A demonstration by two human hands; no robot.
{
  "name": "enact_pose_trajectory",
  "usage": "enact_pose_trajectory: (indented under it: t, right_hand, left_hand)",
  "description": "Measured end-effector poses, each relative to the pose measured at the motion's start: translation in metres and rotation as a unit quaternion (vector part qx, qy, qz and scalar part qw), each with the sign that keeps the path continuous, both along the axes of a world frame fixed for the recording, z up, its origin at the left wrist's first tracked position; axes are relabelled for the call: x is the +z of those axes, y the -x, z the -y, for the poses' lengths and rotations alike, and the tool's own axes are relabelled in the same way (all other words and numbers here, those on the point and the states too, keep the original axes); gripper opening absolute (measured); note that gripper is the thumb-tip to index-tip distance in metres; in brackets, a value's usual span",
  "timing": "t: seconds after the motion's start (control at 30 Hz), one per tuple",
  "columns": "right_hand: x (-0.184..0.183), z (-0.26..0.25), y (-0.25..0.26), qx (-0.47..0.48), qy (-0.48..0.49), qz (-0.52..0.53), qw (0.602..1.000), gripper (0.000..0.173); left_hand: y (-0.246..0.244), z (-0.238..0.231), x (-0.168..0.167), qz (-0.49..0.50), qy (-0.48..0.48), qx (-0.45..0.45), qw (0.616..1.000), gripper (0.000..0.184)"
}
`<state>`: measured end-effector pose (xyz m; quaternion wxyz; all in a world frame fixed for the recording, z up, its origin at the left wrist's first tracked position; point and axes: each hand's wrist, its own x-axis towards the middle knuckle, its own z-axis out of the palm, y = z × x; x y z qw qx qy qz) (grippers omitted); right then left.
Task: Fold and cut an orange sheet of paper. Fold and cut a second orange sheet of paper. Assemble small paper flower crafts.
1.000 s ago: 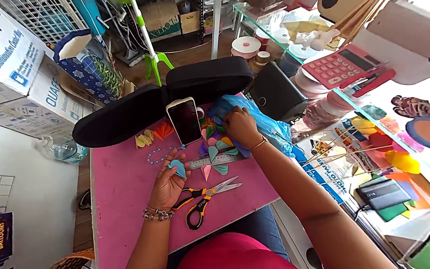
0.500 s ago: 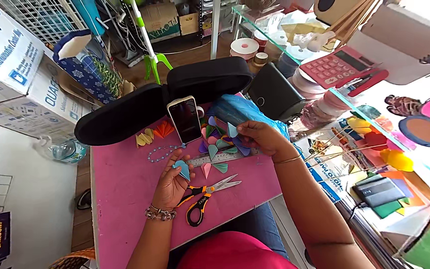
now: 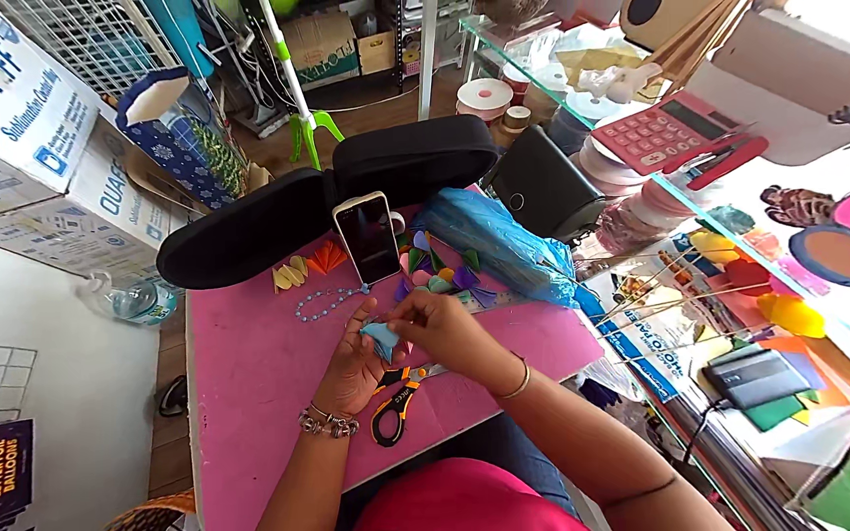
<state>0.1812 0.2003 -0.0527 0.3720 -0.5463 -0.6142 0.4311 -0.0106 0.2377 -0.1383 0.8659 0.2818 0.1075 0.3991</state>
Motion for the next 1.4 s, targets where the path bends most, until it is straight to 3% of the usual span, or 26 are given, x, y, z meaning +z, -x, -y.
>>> enact_pose_trajectory:
  t: [0.1,0.2,0.3,0.43,0.57,0.73,0.83,0.93,1.03,1.13,1.4]
  right_hand:
    - [0.004,-0.003,0.002,0.01,-0.035,0.03,0.999,0.024]
    - [0.005,-0.03,-0.022,-0.069,-0.063,0.107,0.99,0.024]
    - [-0.009,-0.073,-0.049,-0.115,-0.128,0.235,0.957,0.019]
    - [-0.026,-0.113,-0.06,-0.027,-0.219,0.318,0.922,0.024]
    - [-0.031,-0.124,-0.066,0.069,-0.193,0.402,0.892,0.028]
    - [-0.025,-0.115,-0.08,0.073,-0.135,0.506,0.849,0.017]
    - [-0.017,-0.113,-0.078,0.04,-0.111,0.503,0.856,0.014]
    - [-0.016,-0.118,-0.068,0.018,-0.136,0.429,0.893,0.014]
    - [-0.011,-0.129,-0.058,0.048,-0.06,0.371,0.925,0.021]
    - [-0.013,-0.139,-0.054,0.063,-0.014,0.385,0.921,0.022]
    - [-0.016,-0.14,-0.05,0.087,-0.047,0.437,0.894,0.017]
  left_hand:
    - [-0.001,0.006,0.009,-0.042,0.037,0.037,0.998,0.043]
    - [0.0,0.007,0.012,-0.052,0.063,0.055,0.995,0.022]
    - [0.0,0.006,0.01,-0.048,0.074,0.053,0.995,0.022]
    - [0.001,0.003,0.007,-0.043,0.071,0.051,0.995,0.025]
    - [0.002,0.003,0.006,-0.04,0.077,0.061,0.994,0.027]
    - [0.001,0.003,0.004,-0.041,0.072,0.054,0.995,0.027]
    - [0.001,0.002,0.004,-0.038,0.072,0.05,0.995,0.027]
    - [0.002,0.002,0.004,-0.034,0.079,0.055,0.995,0.028]
    - [0.002,0.003,0.005,-0.029,0.083,0.058,0.995,0.026]
    - [0.002,0.003,0.007,-0.038,0.079,0.06,0.994,0.025]
    - [0.002,0.003,0.006,-0.039,0.077,0.06,0.994,0.025]
